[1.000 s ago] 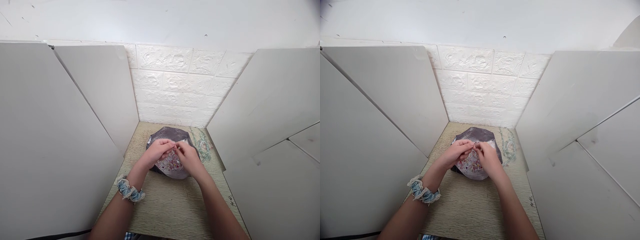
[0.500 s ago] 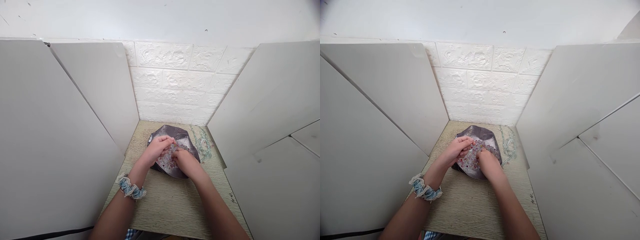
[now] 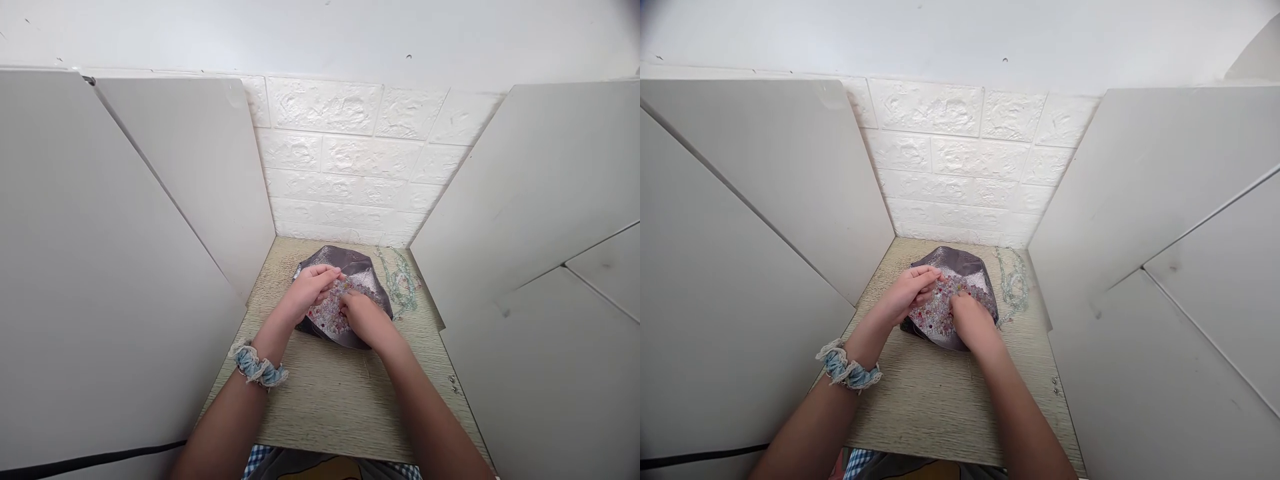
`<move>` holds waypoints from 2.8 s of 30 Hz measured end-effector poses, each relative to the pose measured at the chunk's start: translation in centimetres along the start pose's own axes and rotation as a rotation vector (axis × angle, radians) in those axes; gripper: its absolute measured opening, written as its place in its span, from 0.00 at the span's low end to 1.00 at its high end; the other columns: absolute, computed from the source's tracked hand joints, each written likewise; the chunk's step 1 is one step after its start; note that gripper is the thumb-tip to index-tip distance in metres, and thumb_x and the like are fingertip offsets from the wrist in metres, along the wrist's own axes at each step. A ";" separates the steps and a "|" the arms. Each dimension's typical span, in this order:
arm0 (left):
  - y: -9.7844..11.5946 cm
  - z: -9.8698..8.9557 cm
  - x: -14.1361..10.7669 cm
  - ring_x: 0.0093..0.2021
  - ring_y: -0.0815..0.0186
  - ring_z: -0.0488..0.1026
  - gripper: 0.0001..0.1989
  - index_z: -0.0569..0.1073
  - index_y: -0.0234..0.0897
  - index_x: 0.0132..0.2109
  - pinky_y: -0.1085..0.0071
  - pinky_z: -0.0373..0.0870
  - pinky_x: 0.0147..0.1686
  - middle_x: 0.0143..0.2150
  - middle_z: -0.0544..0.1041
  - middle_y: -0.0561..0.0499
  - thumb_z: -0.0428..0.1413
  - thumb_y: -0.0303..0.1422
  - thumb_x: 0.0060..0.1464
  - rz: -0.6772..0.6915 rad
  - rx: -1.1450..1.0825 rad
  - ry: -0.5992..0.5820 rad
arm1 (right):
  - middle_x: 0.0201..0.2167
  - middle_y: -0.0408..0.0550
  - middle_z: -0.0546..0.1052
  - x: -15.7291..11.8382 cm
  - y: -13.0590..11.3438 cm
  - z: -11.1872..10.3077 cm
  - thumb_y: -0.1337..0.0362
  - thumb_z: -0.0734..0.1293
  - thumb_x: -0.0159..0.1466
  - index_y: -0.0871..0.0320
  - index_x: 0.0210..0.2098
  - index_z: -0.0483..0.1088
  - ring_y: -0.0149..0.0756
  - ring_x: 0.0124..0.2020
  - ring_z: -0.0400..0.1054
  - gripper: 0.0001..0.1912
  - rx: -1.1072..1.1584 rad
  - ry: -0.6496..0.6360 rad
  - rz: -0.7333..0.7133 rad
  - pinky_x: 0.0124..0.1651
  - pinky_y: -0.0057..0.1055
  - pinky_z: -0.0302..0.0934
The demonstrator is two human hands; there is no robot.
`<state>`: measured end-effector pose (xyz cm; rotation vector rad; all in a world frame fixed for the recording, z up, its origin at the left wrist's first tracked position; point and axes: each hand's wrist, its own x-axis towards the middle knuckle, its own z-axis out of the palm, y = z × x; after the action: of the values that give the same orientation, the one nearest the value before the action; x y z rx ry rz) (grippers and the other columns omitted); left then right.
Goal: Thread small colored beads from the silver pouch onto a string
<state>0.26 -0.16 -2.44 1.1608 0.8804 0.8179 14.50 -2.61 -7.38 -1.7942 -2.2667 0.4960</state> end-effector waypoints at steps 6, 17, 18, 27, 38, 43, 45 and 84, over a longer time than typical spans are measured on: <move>0.0 0.1 0.0 0.14 0.79 0.41 0.13 0.66 0.34 0.30 0.78 0.37 0.13 0.16 0.48 0.60 0.52 0.41 0.46 -0.013 0.094 0.058 | 0.24 0.43 0.65 0.2 -0.2 -1.5 0.64 0.54 0.59 0.58 0.26 0.60 0.29 0.25 0.57 0.09 0.381 0.152 0.060 0.28 0.26 0.49; 0.1 0.7 0.0 0.14 0.78 0.46 0.14 0.72 0.32 0.29 0.77 0.43 0.16 0.13 0.52 0.60 0.52 0.40 0.45 0.005 0.344 0.072 | 0.29 0.41 0.69 0.2 -1.3 -2.8 0.60 0.68 0.46 0.58 0.28 0.66 0.25 0.30 0.63 0.11 1.664 0.178 0.135 0.36 0.26 0.60; 0.1 0.6 0.0 0.14 0.78 0.46 0.14 0.72 0.32 0.30 0.77 0.43 0.16 0.13 0.52 0.60 0.52 0.40 0.45 0.008 0.348 0.077 | 0.28 0.41 0.69 0.2 -1.3 -2.7 0.61 0.69 0.46 0.58 0.28 0.66 0.25 0.30 0.64 0.11 1.677 0.176 0.135 0.36 0.25 0.60; 0.3 0.6 -0.2 0.15 0.78 0.48 0.14 0.71 0.32 0.26 0.77 0.44 0.16 0.13 0.54 0.59 0.52 0.41 0.44 0.045 0.381 0.083 | 0.27 0.40 0.70 0.2 -1.3 -2.5 0.63 0.69 0.46 0.58 0.28 0.67 0.24 0.30 0.64 0.10 1.708 0.146 0.120 0.38 0.25 0.61; 0.3 0.7 -0.2 0.19 0.75 0.55 0.14 0.74 0.31 0.31 0.78 0.49 0.18 0.20 0.68 0.53 0.53 0.39 0.44 0.082 0.377 0.107 | 0.28 0.41 0.72 0.3 -1.4 -2.2 0.64 0.69 0.48 0.58 0.28 0.69 0.25 0.32 0.66 0.08 1.787 0.138 0.116 0.44 0.27 0.60; 0.0 0.5 0.0 0.26 0.72 0.63 0.14 0.75 0.32 0.31 0.77 0.57 0.25 0.28 0.73 0.50 0.52 0.39 0.44 0.139 0.360 0.092 | 0.28 0.41 0.72 0.3 -1.4 -2.2 0.64 0.69 0.48 0.58 0.27 0.69 0.25 0.33 0.66 0.07 1.814 0.149 0.115 0.45 0.27 0.60; -0.1 0.5 0.1 0.25 0.73 0.62 0.14 0.75 0.32 0.31 0.77 0.56 0.24 0.27 0.72 0.51 0.52 0.39 0.44 0.135 0.366 0.088 | 0.27 0.41 0.72 0.3 -1.4 -2.2 0.65 0.69 0.48 0.58 0.27 0.69 0.24 0.33 0.66 0.07 1.823 0.147 0.118 0.44 0.26 0.60; 0.2 0.6 -0.1 0.14 0.78 0.47 0.16 0.68 0.32 0.26 0.78 0.42 0.14 0.15 0.55 0.58 0.51 0.43 0.45 0.041 0.296 0.051 | 0.31 0.45 0.68 -0.7 -1.1 -3.1 0.66 0.62 0.56 0.56 0.27 0.69 0.30 0.35 0.64 0.05 0.456 0.652 -0.257 0.39 0.28 0.58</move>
<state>0.72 -0.41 -2.19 1.4246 1.0481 0.7703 14.79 -3.06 -4.10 -1.1886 -1.7170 0.2861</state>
